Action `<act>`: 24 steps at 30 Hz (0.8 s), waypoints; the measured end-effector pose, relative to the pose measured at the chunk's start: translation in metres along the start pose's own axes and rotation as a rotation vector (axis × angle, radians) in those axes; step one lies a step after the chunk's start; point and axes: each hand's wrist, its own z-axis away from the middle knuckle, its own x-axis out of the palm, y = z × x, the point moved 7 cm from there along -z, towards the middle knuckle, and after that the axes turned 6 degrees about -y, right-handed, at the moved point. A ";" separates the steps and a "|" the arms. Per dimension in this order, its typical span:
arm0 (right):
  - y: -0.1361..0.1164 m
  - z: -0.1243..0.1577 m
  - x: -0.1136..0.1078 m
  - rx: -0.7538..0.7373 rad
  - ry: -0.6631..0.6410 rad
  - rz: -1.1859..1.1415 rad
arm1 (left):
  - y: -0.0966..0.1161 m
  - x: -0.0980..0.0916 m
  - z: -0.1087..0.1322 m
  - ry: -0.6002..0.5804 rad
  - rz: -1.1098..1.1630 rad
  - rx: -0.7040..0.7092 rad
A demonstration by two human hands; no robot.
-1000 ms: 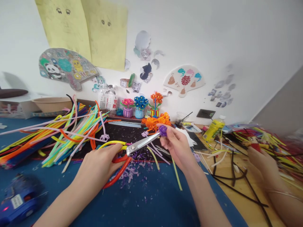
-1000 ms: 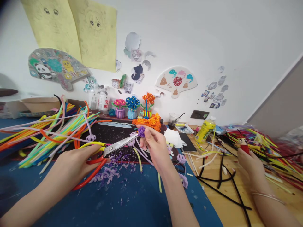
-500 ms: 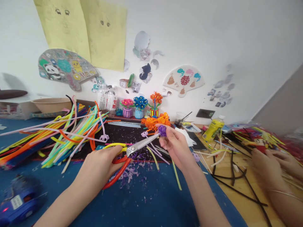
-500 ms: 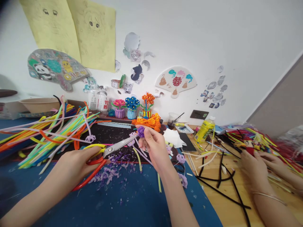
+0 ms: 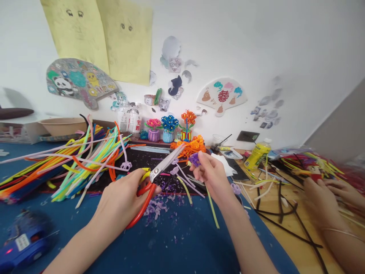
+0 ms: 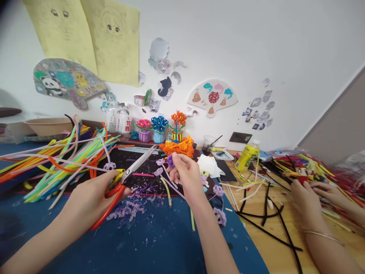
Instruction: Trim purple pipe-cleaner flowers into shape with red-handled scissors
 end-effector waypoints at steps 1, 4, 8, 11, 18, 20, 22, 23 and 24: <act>0.000 0.000 0.001 0.001 -0.001 0.013 | 0.001 0.000 0.000 0.002 -0.027 -0.002; -0.001 0.001 0.003 0.009 -0.013 0.042 | 0.004 0.001 0.001 -0.003 -0.135 0.038; -0.002 0.001 0.004 0.023 -0.012 0.073 | 0.004 0.007 0.001 -0.066 -0.204 0.069; -0.003 0.001 0.005 0.013 -0.023 0.070 | 0.003 0.008 0.001 -0.094 -0.191 0.079; -0.001 0.001 0.005 0.001 -0.036 0.040 | 0.002 0.010 0.000 -0.121 -0.177 0.073; -0.001 0.000 0.004 -0.004 -0.028 0.037 | 0.002 0.011 0.000 -0.136 -0.172 0.072; -0.002 0.000 0.004 -0.008 -0.026 0.036 | 0.002 0.011 -0.001 -0.147 -0.167 0.069; -0.002 0.000 0.004 -0.010 -0.028 0.036 | 0.002 0.012 -0.001 -0.154 -0.165 0.065; -0.002 0.000 0.004 -0.012 -0.030 0.036 | 0.002 0.012 -0.002 -0.161 -0.164 0.062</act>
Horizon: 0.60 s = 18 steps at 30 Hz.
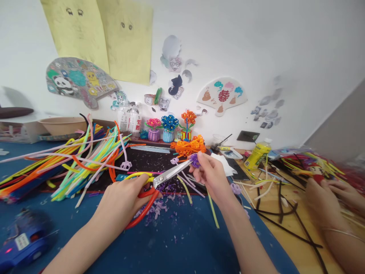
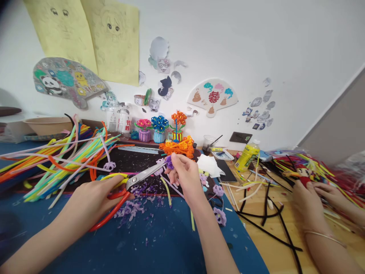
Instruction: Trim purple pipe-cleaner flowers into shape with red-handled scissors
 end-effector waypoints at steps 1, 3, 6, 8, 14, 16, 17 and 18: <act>0.000 0.000 0.000 -0.002 -0.003 -0.001 | 0.000 0.000 0.000 -0.004 0.000 -0.003; 0.000 0.000 0.000 -0.007 -0.007 -0.004 | 0.000 0.000 0.000 -0.006 0.002 -0.002; 0.000 0.001 -0.001 -0.014 -0.011 -0.009 | 0.001 0.000 0.000 0.007 0.009 0.007; 0.000 0.001 0.000 -0.014 -0.015 -0.005 | 0.000 0.001 0.001 0.011 0.009 0.014; -0.001 0.001 0.002 -0.002 -0.023 -0.003 | 0.000 0.003 0.000 0.079 -0.031 0.060; -0.001 0.001 0.001 -0.002 -0.018 -0.005 | 0.000 0.004 -0.001 0.098 -0.021 0.067; -0.001 0.001 0.001 -0.002 -0.014 -0.006 | 0.000 0.003 -0.001 0.109 -0.003 0.070; -0.001 0.001 0.000 -0.003 -0.010 -0.005 | 0.000 0.002 -0.001 0.125 0.022 0.072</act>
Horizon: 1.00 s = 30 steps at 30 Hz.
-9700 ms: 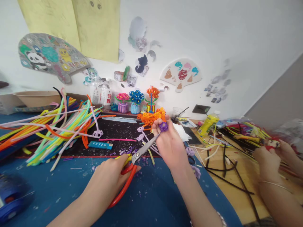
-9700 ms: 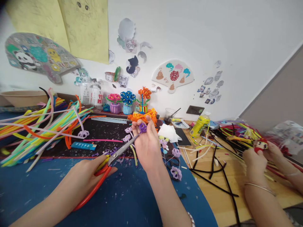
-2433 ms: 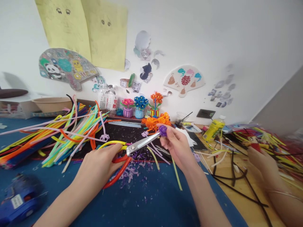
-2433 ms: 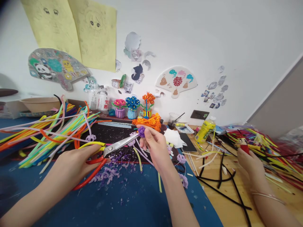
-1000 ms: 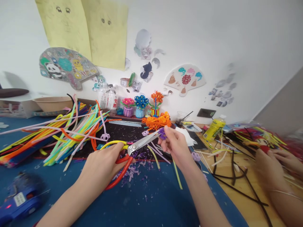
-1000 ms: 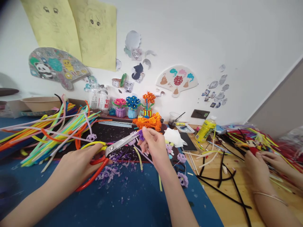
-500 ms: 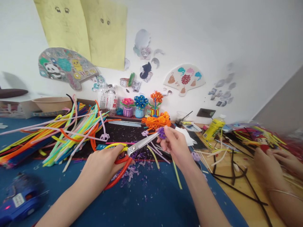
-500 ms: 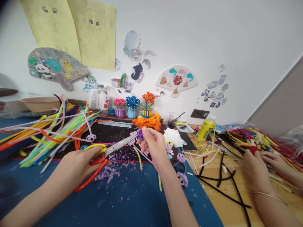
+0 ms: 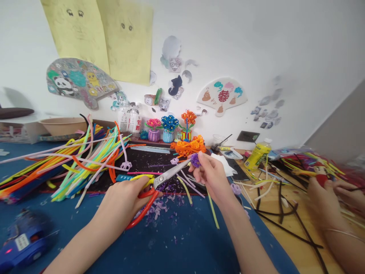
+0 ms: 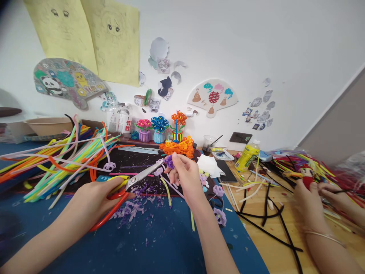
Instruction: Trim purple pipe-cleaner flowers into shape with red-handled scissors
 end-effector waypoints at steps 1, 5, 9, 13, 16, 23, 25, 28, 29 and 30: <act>0.000 0.000 -0.001 -0.002 0.006 0.003 | 0.000 -0.002 0.000 0.022 0.027 0.002; 0.003 -0.003 -0.007 -0.025 0.045 0.006 | -0.002 -0.018 0.006 0.202 0.072 0.017; 0.002 -0.005 -0.015 -0.095 0.095 0.034 | -0.005 -0.038 0.015 0.406 -0.096 0.082; -0.004 -0.004 -0.021 -0.155 0.156 0.134 | -0.002 -0.039 0.014 0.426 -0.370 0.194; -0.005 -0.003 -0.022 -0.161 0.180 0.196 | -0.002 -0.035 0.009 0.386 -0.501 0.173; 0.003 -0.004 -0.012 -0.107 0.089 0.148 | 0.001 -0.021 0.009 0.240 -0.200 0.088; 0.005 -0.004 -0.010 -0.083 0.080 0.129 | 0.002 -0.017 0.010 0.213 -0.165 0.063; 0.008 -0.004 -0.007 -0.033 0.067 0.108 | 0.003 -0.017 0.012 0.239 -0.168 0.058; 0.009 -0.004 -0.007 -0.011 0.069 0.105 | 0.003 -0.018 0.012 0.251 -0.180 0.056; 0.010 -0.004 -0.007 0.011 0.073 0.105 | 0.003 -0.019 0.013 0.261 -0.193 0.054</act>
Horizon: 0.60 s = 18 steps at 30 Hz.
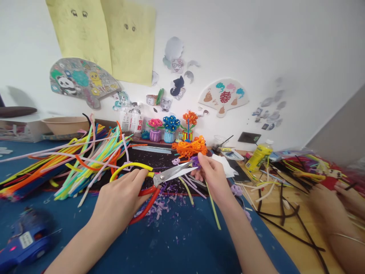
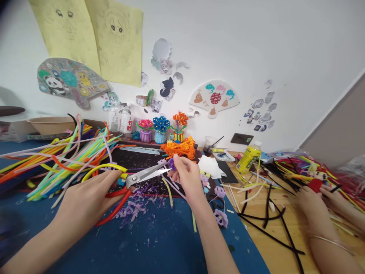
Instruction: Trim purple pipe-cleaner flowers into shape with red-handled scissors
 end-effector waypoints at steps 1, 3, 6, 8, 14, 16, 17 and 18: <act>0.001 0.000 0.000 0.019 0.002 0.004 | -0.001 -0.001 0.000 0.006 -0.014 -0.003; 0.003 0.001 0.000 0.042 -0.004 0.025 | -0.002 -0.001 -0.001 0.002 -0.036 -0.010; 0.005 0.001 -0.001 0.055 -0.018 0.047 | -0.003 0.000 0.000 -0.001 -0.051 -0.004; 0.006 0.001 -0.002 0.055 -0.028 0.052 | -0.003 0.000 0.000 0.000 -0.048 0.007; 0.003 0.002 -0.002 0.053 -0.033 0.090 | -0.004 0.002 0.001 -0.057 -0.022 -0.026; 0.002 0.003 -0.002 0.053 -0.032 0.085 | -0.005 0.002 0.000 -0.080 -0.006 -0.040; 0.002 0.003 -0.002 0.053 -0.032 0.081 | -0.005 0.002 0.000 -0.083 0.005 -0.045; 0.002 0.003 -0.002 0.054 -0.035 0.079 | -0.005 0.002 0.000 -0.082 0.020 -0.049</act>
